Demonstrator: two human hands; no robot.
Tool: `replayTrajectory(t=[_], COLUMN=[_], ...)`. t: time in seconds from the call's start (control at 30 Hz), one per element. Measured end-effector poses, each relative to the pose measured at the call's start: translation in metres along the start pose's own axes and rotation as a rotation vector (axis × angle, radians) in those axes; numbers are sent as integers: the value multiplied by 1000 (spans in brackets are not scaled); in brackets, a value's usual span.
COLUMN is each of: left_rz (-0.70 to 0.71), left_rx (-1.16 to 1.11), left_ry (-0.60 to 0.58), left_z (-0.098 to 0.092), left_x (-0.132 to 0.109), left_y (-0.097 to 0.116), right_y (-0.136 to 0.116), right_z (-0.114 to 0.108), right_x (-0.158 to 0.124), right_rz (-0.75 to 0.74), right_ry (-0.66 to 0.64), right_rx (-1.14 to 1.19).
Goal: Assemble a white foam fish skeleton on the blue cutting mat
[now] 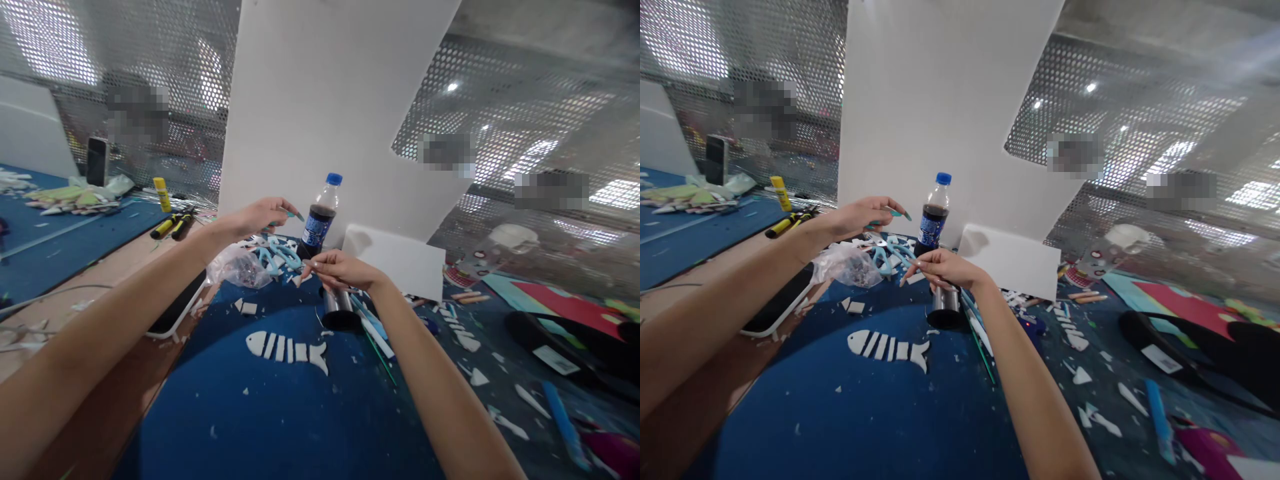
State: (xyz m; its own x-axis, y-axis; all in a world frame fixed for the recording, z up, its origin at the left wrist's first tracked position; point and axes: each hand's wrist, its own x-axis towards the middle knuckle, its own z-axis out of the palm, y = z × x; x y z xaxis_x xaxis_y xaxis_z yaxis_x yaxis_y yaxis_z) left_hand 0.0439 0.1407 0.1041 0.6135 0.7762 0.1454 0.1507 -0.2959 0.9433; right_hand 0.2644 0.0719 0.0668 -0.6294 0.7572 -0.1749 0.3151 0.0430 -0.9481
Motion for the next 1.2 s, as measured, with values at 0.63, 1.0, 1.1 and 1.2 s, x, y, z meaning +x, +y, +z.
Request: replayTrajectory(t=[0.63, 1.0, 1.1, 1.2], left_rz=[11, 166, 177, 172], left_rx=[-361, -213, -84, 37], left_ry=[159, 125, 47, -2], left_z=[-7, 0, 2, 4], left_x=[0, -8, -10, -8], left_y=[0, 9, 10, 8], right_y=[7, -1, -6, -13], right_z=[-3, 1, 4, 7], right_x=[3, 1, -2, -3], right_rz=[-10, -31, -73, -148], right_ry=[0, -42, -28, 49], right_rx=[-31, -2, 53, 125])
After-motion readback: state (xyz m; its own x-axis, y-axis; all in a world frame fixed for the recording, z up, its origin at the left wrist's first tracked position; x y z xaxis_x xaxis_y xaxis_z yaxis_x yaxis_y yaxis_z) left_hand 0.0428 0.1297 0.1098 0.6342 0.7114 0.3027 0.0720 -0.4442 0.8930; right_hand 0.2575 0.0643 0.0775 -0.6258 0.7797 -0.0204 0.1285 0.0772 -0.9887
